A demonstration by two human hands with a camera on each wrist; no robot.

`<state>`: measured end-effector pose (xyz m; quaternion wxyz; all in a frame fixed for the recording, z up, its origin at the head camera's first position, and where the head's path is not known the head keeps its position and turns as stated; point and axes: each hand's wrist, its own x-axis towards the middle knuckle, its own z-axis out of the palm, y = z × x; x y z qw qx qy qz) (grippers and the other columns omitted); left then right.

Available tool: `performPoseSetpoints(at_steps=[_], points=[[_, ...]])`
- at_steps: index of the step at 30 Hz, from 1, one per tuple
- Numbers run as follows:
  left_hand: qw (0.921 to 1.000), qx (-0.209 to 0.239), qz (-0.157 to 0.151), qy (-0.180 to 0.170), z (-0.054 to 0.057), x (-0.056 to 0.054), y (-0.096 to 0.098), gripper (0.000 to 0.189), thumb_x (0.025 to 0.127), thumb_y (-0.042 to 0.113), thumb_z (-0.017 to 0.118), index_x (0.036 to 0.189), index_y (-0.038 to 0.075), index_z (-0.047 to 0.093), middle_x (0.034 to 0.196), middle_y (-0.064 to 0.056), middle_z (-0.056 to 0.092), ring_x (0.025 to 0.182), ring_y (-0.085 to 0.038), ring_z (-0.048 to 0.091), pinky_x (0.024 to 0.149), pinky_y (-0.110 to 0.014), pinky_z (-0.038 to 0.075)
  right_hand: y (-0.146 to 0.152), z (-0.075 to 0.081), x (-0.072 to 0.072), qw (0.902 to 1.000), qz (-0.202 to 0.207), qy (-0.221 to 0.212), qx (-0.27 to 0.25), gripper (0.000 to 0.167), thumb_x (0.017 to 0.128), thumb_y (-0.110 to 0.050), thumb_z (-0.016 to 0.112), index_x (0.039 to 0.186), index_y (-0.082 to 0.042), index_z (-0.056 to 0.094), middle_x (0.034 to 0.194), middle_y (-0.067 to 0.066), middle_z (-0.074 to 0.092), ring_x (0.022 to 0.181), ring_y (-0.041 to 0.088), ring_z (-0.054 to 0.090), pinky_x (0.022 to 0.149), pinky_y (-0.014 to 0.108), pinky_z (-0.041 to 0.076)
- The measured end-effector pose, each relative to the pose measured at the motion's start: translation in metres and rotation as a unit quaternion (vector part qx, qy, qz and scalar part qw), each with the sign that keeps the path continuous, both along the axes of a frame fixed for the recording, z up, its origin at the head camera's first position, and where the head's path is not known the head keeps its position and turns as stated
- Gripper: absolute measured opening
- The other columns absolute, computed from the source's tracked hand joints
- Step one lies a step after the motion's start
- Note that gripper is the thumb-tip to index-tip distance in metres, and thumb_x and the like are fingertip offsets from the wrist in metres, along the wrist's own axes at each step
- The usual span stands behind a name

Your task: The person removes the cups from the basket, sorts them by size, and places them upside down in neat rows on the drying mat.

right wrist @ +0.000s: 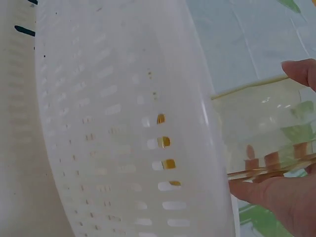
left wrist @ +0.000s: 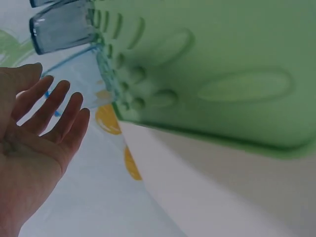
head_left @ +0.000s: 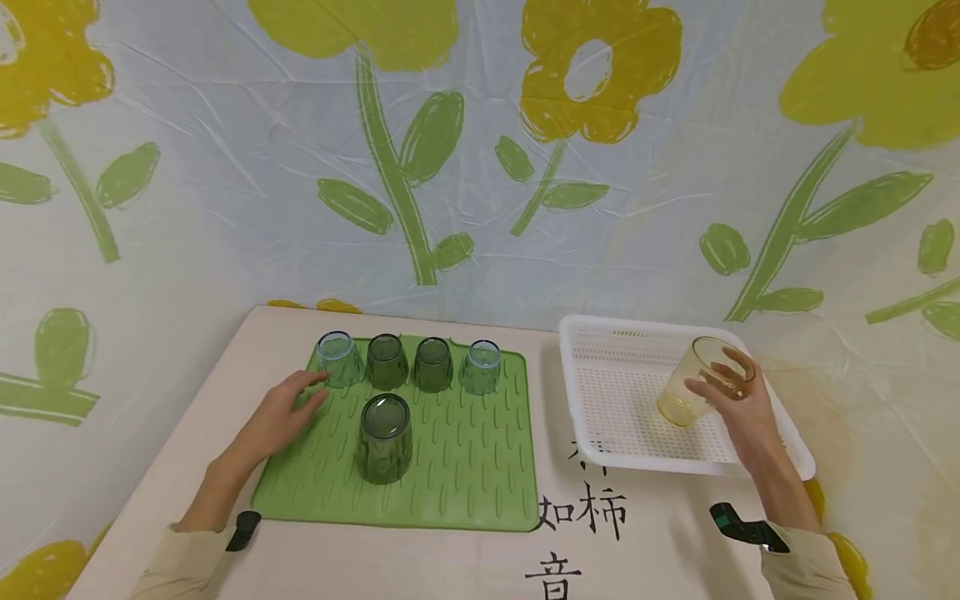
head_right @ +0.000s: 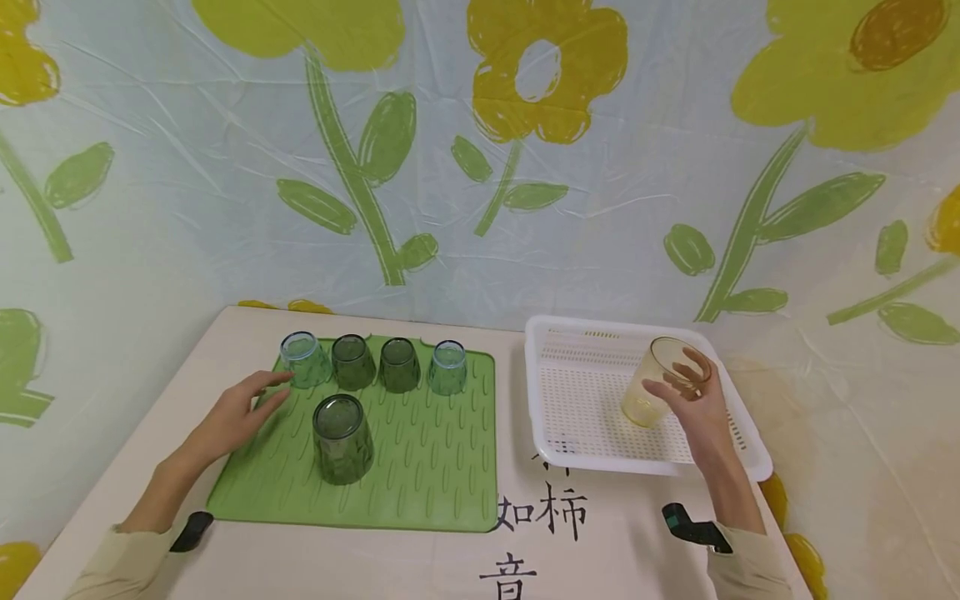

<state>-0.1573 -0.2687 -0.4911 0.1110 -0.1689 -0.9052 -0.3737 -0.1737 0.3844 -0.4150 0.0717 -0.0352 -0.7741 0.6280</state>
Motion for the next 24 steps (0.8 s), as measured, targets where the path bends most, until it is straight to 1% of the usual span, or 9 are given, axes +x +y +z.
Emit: performPoseSetpoints(at_steps=[2, 5, 7, 9, 14, 16, 19, 24], points=[[1.0, 0.004, 0.001, 0.004, 0.007, 0.001, 0.006, 0.035, 0.102, 0.0, 0.062, 0.134, -0.012, 0.058, 0.126, -0.029, 0.063, 0.119, -0.049, 0.058, 0.096, -0.064, 0.049, -0.004, 0.001, 0.001, 1.0, 0.001, 0.007, 0.003, 0.072, 0.097, -0.011, 0.073, 0.155, -0.027, 0.032, 0.129, -0.01, 0.045, 0.11, -0.003, 0.055, 0.083, 0.007, 0.047], [0.9999, 0.012, 0.0, 0.008, 0.016, 0.002, 0.015, 0.035, 0.102, 0.001, 0.063, 0.134, -0.011, 0.059, 0.129, -0.028, 0.062, 0.123, -0.048, 0.057, 0.098, -0.064, 0.047, -0.01, 0.002, 0.004, 0.9997, 0.004, 0.015, 0.02, 0.073, 0.097, -0.012, 0.072, 0.156, -0.028, 0.032, 0.131, -0.011, 0.045, 0.113, -0.002, 0.053, 0.084, 0.006, 0.047], [0.9998, 0.016, 0.0, 0.012, 0.021, 0.003, 0.02, 0.035, 0.102, 0.002, 0.063, 0.134, -0.01, 0.06, 0.131, -0.028, 0.062, 0.125, -0.048, 0.055, 0.099, -0.063, 0.046, -0.014, 0.003, 0.006, 0.9993, 0.006, 0.02, 0.029, 0.074, 0.098, -0.012, 0.072, 0.157, -0.029, 0.032, 0.132, -0.011, 0.045, 0.114, -0.002, 0.053, 0.084, 0.006, 0.047], [0.9996, 0.024, 0.001, 0.017, 0.025, 0.004, 0.025, 0.035, 0.102, 0.003, 0.063, 0.135, -0.009, 0.06, 0.132, -0.027, 0.062, 0.127, -0.047, 0.053, 0.101, -0.063, 0.045, -0.018, 0.003, 0.009, 0.9992, 0.013, 0.027, 0.028, 0.074, 0.098, -0.011, 0.072, 0.157, -0.028, 0.032, 0.133, -0.01, 0.045, 0.115, -0.001, 0.053, 0.085, 0.007, 0.047], [0.998, 0.025, 0.007, 0.057, 0.035, 0.004, 0.035, 0.032, 0.102, 0.005, 0.064, 0.132, -0.005, 0.064, 0.13, -0.022, 0.064, 0.125, -0.042, 0.056, 0.1, -0.06, 0.047, -0.028, 0.005, 0.014, 0.9978, 0.04, 0.052, -0.011, 0.075, 0.096, -0.002, 0.071, 0.157, -0.025, 0.033, 0.135, -0.006, 0.046, 0.117, 0.0, 0.056, 0.088, 0.009, 0.049], [0.9974, 0.025, 0.007, 0.067, 0.04, 0.004, 0.039, 0.031, 0.103, 0.008, 0.063, 0.132, -0.003, 0.064, 0.13, -0.02, 0.065, 0.123, -0.04, 0.057, 0.098, -0.059, 0.048, -0.032, 0.006, 0.015, 0.9969, 0.048, 0.061, -0.015, 0.075, 0.096, 0.0, 0.071, 0.157, -0.024, 0.033, 0.136, -0.005, 0.047, 0.118, 0.0, 0.056, 0.089, 0.009, 0.049], [0.9967, 0.033, 0.004, 0.075, 0.05, 0.005, 0.047, 0.03, 0.103, 0.008, 0.063, 0.132, -0.001, 0.065, 0.13, -0.019, 0.065, 0.122, -0.039, 0.058, 0.096, -0.058, 0.049, -0.037, 0.007, 0.017, 0.9955, 0.055, 0.076, -0.013, 0.076, 0.095, 0.002, 0.07, 0.157, -0.023, 0.033, 0.137, -0.004, 0.048, 0.12, 0.0, 0.057, 0.09, 0.01, 0.049], [0.9953, 0.053, -0.004, 0.082, 0.064, 0.006, 0.061, 0.031, 0.101, 0.003, 0.065, 0.131, 0.001, 0.067, 0.129, -0.017, 0.066, 0.123, -0.035, 0.059, 0.097, -0.055, 0.049, -0.047, 0.01, 0.019, 0.9923, 0.073, 0.095, -0.03, 0.077, 0.094, 0.008, 0.068, 0.157, -0.021, 0.034, 0.137, -0.003, 0.048, 0.122, 0.001, 0.057, 0.089, 0.014, 0.052]])
